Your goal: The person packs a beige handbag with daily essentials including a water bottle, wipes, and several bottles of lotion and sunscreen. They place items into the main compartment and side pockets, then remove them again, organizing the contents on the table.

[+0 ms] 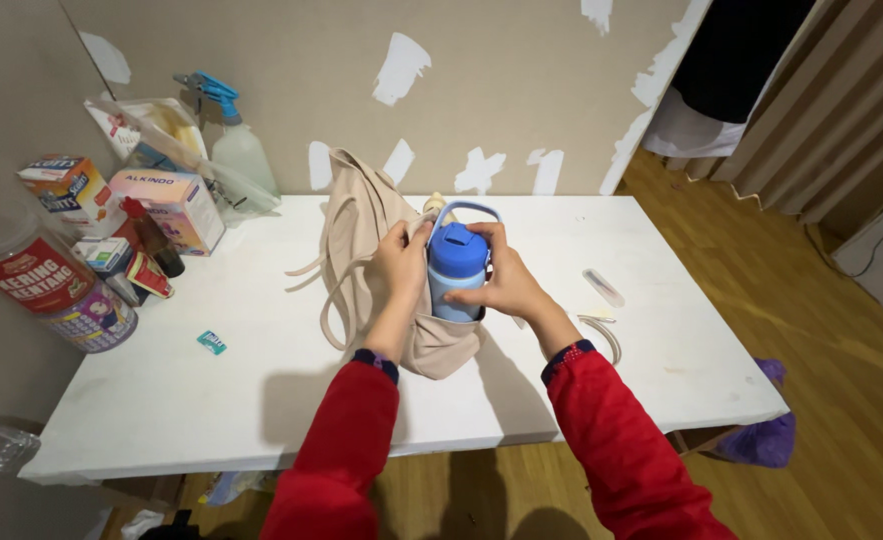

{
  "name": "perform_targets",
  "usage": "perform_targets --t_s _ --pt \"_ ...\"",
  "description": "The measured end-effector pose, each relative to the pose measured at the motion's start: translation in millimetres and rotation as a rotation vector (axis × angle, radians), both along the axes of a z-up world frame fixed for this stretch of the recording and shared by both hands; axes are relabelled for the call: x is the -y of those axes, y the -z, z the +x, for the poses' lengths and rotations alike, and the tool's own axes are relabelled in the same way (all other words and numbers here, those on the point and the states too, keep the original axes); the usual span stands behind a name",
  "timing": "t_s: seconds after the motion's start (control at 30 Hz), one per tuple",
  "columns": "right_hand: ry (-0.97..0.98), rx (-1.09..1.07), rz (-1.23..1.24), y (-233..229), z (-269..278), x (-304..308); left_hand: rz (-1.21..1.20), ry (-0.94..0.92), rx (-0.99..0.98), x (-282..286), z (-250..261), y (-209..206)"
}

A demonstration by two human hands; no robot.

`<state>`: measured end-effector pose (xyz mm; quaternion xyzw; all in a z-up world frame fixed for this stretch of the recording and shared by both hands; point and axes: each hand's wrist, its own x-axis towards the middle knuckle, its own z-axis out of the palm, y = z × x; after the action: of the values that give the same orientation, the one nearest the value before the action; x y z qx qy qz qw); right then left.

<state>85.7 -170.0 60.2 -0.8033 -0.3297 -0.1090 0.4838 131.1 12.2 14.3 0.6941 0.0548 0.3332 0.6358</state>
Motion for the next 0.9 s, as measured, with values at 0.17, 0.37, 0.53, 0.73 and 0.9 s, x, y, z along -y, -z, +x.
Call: perform_targets --t_s 0.17,0.37,0.53,0.73,0.9 --pt "0.063 0.094 0.033 9 3 -7 0.046 0.018 -0.001 -4 -11 -9" --pt "0.392 -0.121 0.002 10 7 -15 0.344 -0.022 0.265 17 -72 -19" --pt "0.335 0.021 0.021 8 13 -13 1.035 0.064 0.245 10 -128 6" --pt "0.464 -0.028 -0.089 -3 9 -28 0.826 0.135 0.138 10 -126 21" --pt "0.286 -0.078 -0.151 -8 8 -25 0.659 0.088 0.183 9 -120 13"
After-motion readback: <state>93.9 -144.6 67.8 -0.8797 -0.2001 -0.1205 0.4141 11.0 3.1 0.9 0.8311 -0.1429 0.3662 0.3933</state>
